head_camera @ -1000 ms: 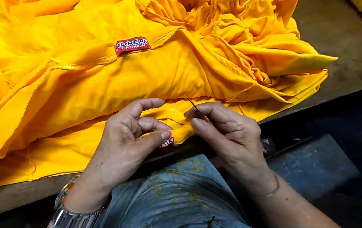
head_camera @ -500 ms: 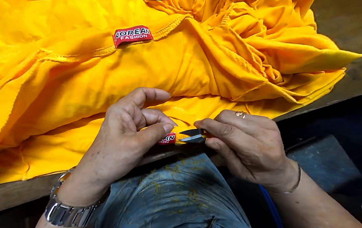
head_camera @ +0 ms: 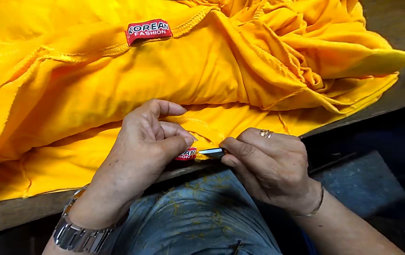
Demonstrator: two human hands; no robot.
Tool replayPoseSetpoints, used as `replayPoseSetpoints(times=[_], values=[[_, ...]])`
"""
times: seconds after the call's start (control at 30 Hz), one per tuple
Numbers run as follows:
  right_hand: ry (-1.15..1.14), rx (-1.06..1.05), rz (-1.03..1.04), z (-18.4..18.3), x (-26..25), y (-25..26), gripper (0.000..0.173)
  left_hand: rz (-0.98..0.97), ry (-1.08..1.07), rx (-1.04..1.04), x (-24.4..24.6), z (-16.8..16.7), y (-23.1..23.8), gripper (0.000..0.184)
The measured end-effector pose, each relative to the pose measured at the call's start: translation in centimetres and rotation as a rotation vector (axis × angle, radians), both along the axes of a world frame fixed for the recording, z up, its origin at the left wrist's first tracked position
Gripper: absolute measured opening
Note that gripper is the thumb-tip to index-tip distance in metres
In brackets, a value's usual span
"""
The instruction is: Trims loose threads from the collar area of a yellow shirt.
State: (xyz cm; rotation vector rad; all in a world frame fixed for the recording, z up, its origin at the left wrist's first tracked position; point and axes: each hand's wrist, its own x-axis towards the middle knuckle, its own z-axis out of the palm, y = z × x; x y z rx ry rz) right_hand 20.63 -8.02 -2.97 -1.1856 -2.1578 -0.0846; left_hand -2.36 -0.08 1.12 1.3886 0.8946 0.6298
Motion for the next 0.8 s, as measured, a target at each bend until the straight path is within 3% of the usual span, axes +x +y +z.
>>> replayPoseSetpoints(times=[0.1, 0.27, 0.37, 0.43, 0.53, 0.63, 0.8], values=[[0.117, -0.066, 0.021, -0.3, 0.1, 0.2, 0.033, 0.003, -0.017, -0.013, -0.1, -0.2, 0.0, 0.040], [0.548, -0.347, 0.122, 0.8, 0.0, 0.8, 0.030, -0.011, -0.074, -0.024, -0.4, 0.0, 0.2, 0.038], [0.559, -0.356, 0.145, 0.8, -0.4, 1.3, 0.009, -0.040, -0.069, 0.011, -0.5, 0.0, 0.2, 0.038], [0.588, -0.410, 0.158, 1.1, -0.3, 1.6, 0.003, -0.074, -0.065, 0.049, -0.8, -0.2, 0.3, 0.043], [0.625, -0.454, 0.122, 1.7, -0.3, 2.0, 0.004, -0.090, 0.030, 0.156, -1.4, -0.3, 0.3, 0.055], [0.584, -0.369, 0.022, 1.8, -0.9, 1.9, 0.003, -0.084, 0.034, 0.175, -1.5, -0.2, 0.2, 0.052], [0.374, -0.137, 0.117, 2.0, -1.9, 1.1, 0.025, -0.106, -0.027, 0.169, -1.6, -0.4, 0.2, 0.048]])
